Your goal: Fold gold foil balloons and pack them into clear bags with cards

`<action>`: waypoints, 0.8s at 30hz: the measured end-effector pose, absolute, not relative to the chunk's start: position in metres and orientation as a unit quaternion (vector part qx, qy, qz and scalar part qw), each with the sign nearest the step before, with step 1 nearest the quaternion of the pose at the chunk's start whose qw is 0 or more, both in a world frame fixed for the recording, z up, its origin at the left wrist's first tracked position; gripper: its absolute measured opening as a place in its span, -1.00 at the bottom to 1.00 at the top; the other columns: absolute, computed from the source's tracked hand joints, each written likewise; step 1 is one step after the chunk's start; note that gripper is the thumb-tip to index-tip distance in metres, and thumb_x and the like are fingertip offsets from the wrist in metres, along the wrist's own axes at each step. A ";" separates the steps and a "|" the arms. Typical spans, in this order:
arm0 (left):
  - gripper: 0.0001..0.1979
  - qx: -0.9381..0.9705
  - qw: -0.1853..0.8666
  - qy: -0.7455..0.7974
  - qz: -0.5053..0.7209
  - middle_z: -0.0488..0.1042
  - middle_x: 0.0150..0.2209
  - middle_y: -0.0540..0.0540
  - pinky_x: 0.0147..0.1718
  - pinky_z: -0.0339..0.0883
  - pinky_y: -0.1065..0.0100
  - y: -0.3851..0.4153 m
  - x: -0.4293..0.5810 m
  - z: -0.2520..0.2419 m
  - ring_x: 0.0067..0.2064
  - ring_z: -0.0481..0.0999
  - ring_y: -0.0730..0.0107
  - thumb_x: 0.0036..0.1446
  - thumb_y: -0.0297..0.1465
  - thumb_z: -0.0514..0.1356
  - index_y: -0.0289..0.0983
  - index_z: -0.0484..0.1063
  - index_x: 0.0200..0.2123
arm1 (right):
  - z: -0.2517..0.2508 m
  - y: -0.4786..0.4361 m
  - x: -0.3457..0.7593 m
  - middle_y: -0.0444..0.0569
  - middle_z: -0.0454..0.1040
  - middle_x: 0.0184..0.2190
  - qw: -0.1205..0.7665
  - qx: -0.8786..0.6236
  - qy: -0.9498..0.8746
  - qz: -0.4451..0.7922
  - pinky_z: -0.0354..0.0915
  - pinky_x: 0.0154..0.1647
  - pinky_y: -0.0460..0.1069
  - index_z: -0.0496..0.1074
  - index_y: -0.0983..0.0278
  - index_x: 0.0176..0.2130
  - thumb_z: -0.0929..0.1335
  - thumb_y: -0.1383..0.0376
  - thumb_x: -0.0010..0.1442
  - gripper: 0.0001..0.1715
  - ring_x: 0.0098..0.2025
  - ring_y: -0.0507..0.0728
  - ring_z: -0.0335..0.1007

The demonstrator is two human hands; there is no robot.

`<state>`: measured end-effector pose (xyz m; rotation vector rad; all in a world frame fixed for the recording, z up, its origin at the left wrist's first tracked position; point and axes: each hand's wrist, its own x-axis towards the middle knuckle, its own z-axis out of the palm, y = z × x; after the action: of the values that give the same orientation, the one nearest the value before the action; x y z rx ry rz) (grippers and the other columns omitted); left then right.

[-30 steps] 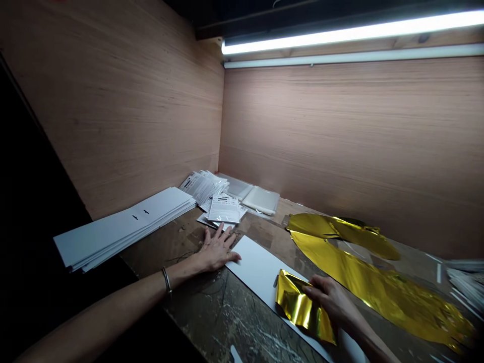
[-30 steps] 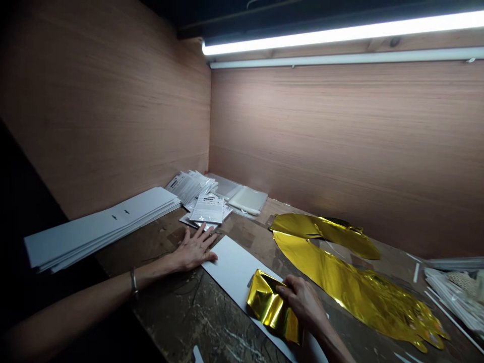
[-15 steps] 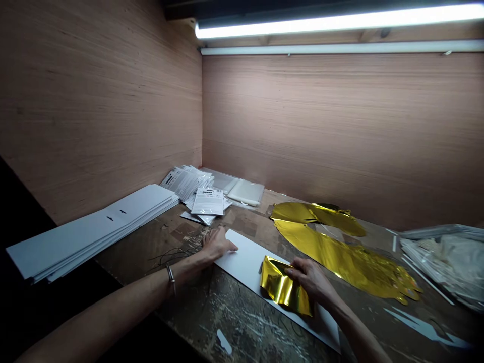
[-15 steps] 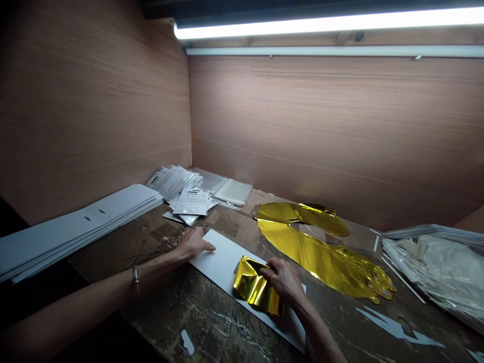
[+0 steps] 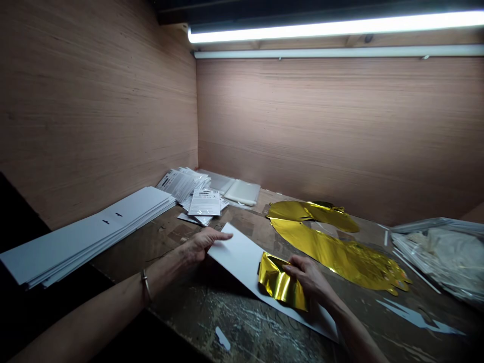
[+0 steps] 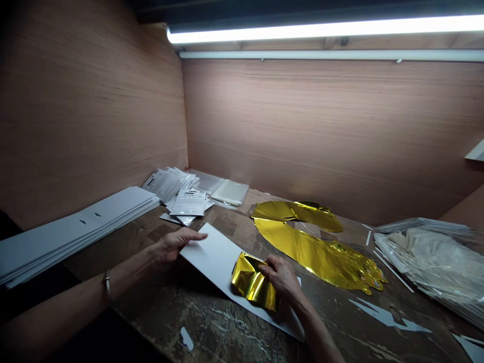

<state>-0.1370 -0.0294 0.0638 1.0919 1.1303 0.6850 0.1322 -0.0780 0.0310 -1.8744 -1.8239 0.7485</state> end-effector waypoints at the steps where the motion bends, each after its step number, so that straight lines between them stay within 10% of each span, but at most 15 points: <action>1: -0.54 0.470 0.692 0.444 0.322 0.39 -0.49 -0.15 -0.54 0.25 0.33 -0.037 -0.134 0.067 -0.50 0.39 0.33 -0.23 -0.09 0.15 -0.39 0.31 -0.38 | 0.031 -0.079 0.132 -0.17 0.27 -0.66 0.216 -0.674 -0.650 0.276 0.03 -0.57 -0.13 0.22 0.27 -0.62 0.22 0.18 -0.07 -0.77 -0.54 0.01 0.20; 5: -0.44 0.440 0.723 0.287 0.449 0.38 -0.27 -0.22 -0.34 0.27 0.28 -0.077 -0.104 0.057 -0.29 0.39 0.26 -0.25 -0.10 0.18 -0.35 0.25 -0.21 | 0.031 -0.079 0.130 -0.17 0.29 -0.65 0.239 -0.677 -0.625 0.308 0.07 -0.58 -0.13 0.22 0.27 -0.60 0.21 0.16 -0.07 -0.76 -0.55 0.00 0.21; 11: -0.66 0.398 0.557 0.466 0.561 0.43 -0.35 -0.18 -0.29 0.25 0.35 -0.075 -0.056 0.020 -0.29 0.40 0.31 -0.08 -0.22 0.07 -0.41 0.30 -0.36 | 0.034 -0.084 0.143 -0.17 0.26 -0.70 0.245 -0.689 -0.590 0.342 0.08 -0.62 -0.13 0.19 0.28 -0.61 0.20 0.13 -0.09 -0.74 -0.61 -0.01 0.19; 20: -0.66 0.651 0.402 0.480 0.430 0.41 -0.43 -0.13 -0.39 0.27 0.41 -0.081 -0.066 0.032 -0.39 0.40 0.37 0.10 -0.27 -0.15 -0.38 0.30 -0.34 | 0.025 -0.090 0.143 -0.14 0.26 -0.72 0.222 -0.719 -0.599 0.273 -0.04 -0.63 -0.11 0.26 0.30 -0.69 0.26 0.22 -0.16 -0.78 -0.60 0.02 0.16; 24: -0.65 0.790 0.273 0.373 0.403 0.28 -0.10 -0.26 -0.12 0.16 0.28 -0.085 -0.062 0.030 -0.06 0.25 0.28 0.11 -0.40 -0.21 -0.39 0.15 -0.07 | 0.024 -0.082 0.136 -0.12 0.27 -0.73 0.232 -0.713 -0.612 0.253 -0.04 -0.63 -0.10 0.29 0.30 -0.72 0.28 0.23 -0.19 -0.78 -0.60 0.04 0.18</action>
<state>-0.0622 -0.0847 0.0304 2.1249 1.0045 1.0834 0.1356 -0.0815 0.0235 -1.9596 -1.6808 0.6944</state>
